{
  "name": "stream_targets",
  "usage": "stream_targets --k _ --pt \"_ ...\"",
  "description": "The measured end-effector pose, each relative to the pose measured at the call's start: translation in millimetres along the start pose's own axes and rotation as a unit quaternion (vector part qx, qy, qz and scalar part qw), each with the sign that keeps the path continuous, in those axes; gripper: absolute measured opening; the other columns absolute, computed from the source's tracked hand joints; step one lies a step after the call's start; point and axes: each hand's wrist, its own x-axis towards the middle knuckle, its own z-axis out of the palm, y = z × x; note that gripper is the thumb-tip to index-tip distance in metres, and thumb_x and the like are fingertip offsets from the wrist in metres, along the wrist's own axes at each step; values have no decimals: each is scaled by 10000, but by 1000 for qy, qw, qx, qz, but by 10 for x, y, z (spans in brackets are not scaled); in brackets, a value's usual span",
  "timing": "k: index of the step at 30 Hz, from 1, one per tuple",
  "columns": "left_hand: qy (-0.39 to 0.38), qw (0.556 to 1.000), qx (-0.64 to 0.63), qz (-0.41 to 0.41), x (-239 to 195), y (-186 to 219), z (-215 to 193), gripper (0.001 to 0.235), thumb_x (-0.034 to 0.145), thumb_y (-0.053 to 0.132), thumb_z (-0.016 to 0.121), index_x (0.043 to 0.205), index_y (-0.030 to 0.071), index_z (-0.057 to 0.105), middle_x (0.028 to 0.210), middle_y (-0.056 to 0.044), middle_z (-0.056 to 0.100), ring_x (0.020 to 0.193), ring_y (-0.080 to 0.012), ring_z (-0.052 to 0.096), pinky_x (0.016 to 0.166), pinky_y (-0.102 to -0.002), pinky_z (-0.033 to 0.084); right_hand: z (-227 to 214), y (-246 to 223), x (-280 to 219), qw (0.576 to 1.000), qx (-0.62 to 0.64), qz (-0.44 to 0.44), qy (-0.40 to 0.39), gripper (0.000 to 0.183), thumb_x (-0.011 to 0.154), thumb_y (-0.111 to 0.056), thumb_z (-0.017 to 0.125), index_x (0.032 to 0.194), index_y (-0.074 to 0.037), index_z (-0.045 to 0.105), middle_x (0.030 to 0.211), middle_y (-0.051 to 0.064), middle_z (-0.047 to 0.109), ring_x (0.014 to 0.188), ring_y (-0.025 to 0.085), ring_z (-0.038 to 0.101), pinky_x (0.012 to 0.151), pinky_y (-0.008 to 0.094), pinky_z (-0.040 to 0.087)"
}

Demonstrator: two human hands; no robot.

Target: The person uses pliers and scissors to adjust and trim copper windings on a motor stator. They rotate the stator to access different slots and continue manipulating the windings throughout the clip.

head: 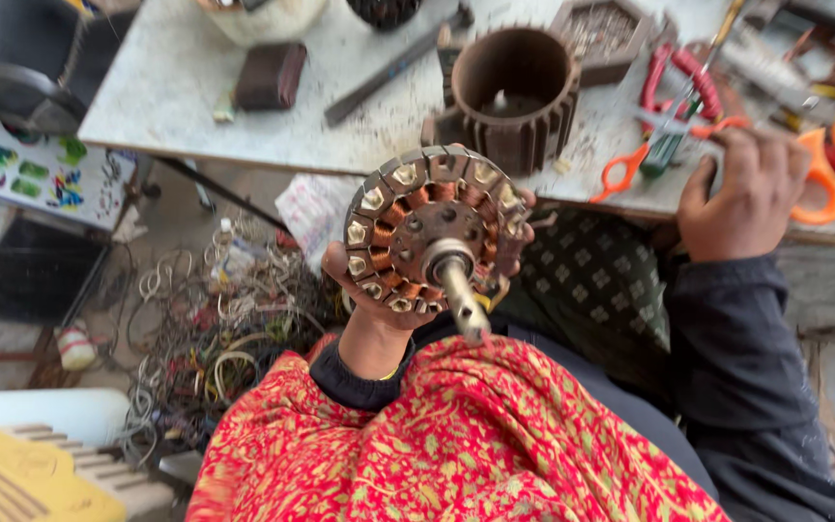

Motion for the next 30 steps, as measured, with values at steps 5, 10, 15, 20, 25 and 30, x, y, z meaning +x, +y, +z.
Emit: stream_targets --k 5,10,15,20,25,30 --pt "4 999 -9 -49 -100 -78 157 1158 692 790 776 1572 158 365 1594 -251 394 1456 -479 390 1199 -625 373 -1 56 -79 1000 3 6 -27 284 951 52 594 1224 -27 612 1318 118 581 1323 309 475 1195 406 400" --pt "17 990 -81 -116 -377 -257 12 1091 746 772 743 1549 126 383 1558 -242 404 1430 -450 424 1183 -594 401 -8 58 -49 1000 1 3 -29 306 962 68 572 1251 -28 602 1341 119 559 1360 303 464 1183 397 389" --pt "58 970 -191 -141 -856 -648 -307 964 847 726 684 1535 109 408 1528 -213 462 1385 -402 490 1145 -563 446 -10 106 -83 999 10 16 -44 346 940 61 612 1273 -32 638 1348 155 578 1337 359 472 1149 463 388" --pt "68 957 -236 -157 -1054 -888 -452 841 948 679 625 1521 93 432 1499 -183 520 1340 -353 556 1107 -533 491 13 166 -84 999 -16 -23 -28 318 988 47 589 1303 10 573 1484 207 510 1462 439 348 1187 499 343" --pt "99 961 -212 -148 -1028 -945 -328 771 1017 642 577 1531 83 446 1475 -157 560 1306 -307 603 1082 -525 524 63 269 -105 998 -36 -14 -43 258 1013 18 616 1268 -19 602 1440 188 538 1447 440 368 1176 509 348" --pt "100 956 -240 -133 -928 -896 -121 774 1063 663 507 1563 76 435 1485 -174 563 1326 -313 593 1102 -516 497 136 384 -161 998 -44 -27 -32 296 1022 6 619 1316 -26 616 1426 184 562 1390 422 426 1172 513 366"
